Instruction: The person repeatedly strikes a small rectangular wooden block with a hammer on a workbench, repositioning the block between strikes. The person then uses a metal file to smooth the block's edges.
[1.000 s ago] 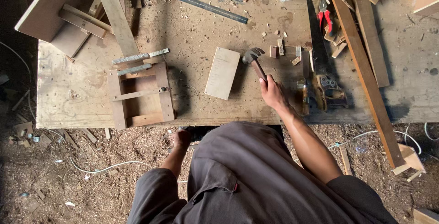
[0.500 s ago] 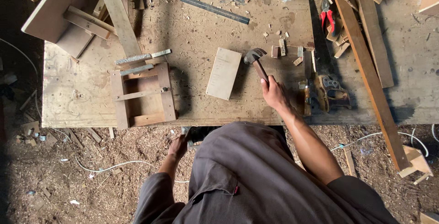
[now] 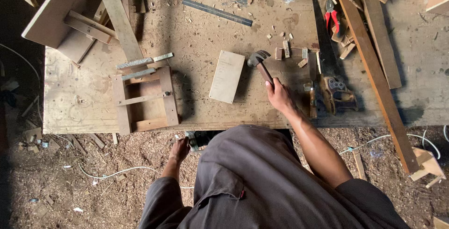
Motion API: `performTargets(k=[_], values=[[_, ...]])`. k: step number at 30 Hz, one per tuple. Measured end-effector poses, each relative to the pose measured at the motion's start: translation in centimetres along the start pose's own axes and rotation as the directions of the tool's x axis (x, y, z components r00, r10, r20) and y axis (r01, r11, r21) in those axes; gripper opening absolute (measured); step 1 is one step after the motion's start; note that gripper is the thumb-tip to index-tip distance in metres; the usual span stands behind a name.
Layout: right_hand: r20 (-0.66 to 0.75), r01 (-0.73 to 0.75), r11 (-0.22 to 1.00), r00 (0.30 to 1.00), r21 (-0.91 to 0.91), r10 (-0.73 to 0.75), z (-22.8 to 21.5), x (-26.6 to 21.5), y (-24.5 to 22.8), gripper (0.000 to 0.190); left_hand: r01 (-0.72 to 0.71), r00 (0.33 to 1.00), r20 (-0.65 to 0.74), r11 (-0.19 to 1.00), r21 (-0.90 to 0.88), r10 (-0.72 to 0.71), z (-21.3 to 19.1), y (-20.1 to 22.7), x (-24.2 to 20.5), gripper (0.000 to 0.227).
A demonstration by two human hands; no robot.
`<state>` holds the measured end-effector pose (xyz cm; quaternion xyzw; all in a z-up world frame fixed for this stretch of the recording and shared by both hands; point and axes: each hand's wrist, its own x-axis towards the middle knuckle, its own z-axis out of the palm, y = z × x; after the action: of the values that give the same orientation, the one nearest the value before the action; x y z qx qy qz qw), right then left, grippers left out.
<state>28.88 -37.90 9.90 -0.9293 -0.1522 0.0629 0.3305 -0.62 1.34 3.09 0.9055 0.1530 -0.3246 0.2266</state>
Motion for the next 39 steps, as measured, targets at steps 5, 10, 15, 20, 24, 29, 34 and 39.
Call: performTargets(k=[5, 10, 15, 20, 24, 29, 34, 39], values=[[0.108, -0.043, 0.988, 0.994, 0.149, 0.027, 0.8, 0.6, 1.5, 0.034, -0.107, 0.990, -0.093, 0.994, -0.024, 0.105, -0.7, -0.5, -0.4, 0.033], [0.138, -0.056, 0.992, 0.990, 0.113, 0.040, 0.5, 0.8, 1.7, 0.034, -0.134, 0.974, -0.193, 0.987, -0.086, 0.115, -1.3, -0.9, -1.0, 0.027], [0.101, -0.043, 0.993, 0.994, 0.112, 0.031, 0.7, 0.2, 1.9, 0.032, -0.023, 0.975, -0.218, 0.954, -0.298, -0.044, -0.2, 0.1, -1.0, 0.038], [0.091, -0.037, 0.975, 0.996, 0.221, 0.017, 1.0, 0.5, 2.2, 0.030, -0.014, 0.958, -0.273, 0.933, -0.361, -0.092, 0.8, 0.9, -0.7, 0.048], [0.026, 0.012, 0.987, 1.000, 0.160, -0.017, 1.1, 0.2, 2.6, 0.031, 0.081, 0.972, -0.184, 0.942, -0.327, -0.147, 1.3, 1.5, 0.5, 0.049], [0.151, -0.102, 0.980, 0.986, 0.172, 0.076, 1.5, 0.4, 2.8, 0.031, 0.073, 0.962, -0.229, 0.951, -0.300, -0.147, 1.6, 2.0, 0.9, 0.046], [0.148, -0.083, 0.972, 0.988, 0.220, 0.051, 1.4, 0.4, 3.1, 0.032, 0.046, 0.949, -0.275, 0.928, -0.369, -0.157, 1.9, 2.0, 0.5, 0.046], [0.145, -0.074, 0.988, 0.988, 0.132, 0.055, 0.8, 0.5, 2.4, 0.033, 0.044, 0.962, -0.230, 0.918, -0.393, -0.145, 2.0, 2.1, 0.4, 0.046]])
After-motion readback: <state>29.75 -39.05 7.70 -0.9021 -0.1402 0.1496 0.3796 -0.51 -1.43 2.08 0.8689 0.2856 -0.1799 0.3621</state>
